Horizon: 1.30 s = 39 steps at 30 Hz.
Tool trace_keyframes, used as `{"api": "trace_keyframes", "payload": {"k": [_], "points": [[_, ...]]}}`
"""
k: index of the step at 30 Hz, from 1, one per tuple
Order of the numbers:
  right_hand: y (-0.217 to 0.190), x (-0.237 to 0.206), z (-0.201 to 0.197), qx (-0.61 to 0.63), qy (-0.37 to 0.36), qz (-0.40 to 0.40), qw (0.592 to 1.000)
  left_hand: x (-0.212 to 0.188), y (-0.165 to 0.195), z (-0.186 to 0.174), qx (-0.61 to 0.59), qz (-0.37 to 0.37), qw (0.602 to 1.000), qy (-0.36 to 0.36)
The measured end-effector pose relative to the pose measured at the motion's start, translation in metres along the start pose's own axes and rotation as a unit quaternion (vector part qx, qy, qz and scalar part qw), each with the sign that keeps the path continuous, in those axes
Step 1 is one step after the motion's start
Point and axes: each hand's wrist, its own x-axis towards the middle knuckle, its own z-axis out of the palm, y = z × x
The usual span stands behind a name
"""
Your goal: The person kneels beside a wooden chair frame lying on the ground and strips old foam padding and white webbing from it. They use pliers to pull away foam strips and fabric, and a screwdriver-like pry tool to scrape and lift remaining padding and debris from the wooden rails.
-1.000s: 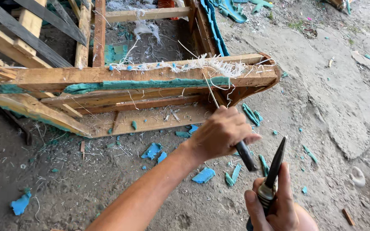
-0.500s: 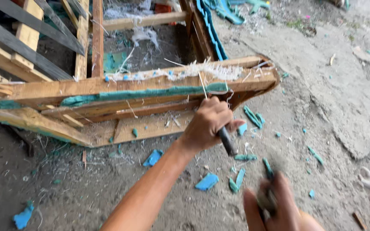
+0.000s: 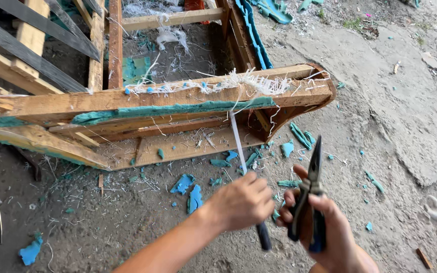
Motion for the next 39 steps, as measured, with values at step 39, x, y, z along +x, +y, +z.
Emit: {"api": "trace_keyframes", "payload": {"k": [39], "points": [[-0.1,0.156,0.13,-0.654,0.008,0.152,0.741,-0.143,0.006,-0.111,-0.224,-0.249,0.924,-0.183]]}}
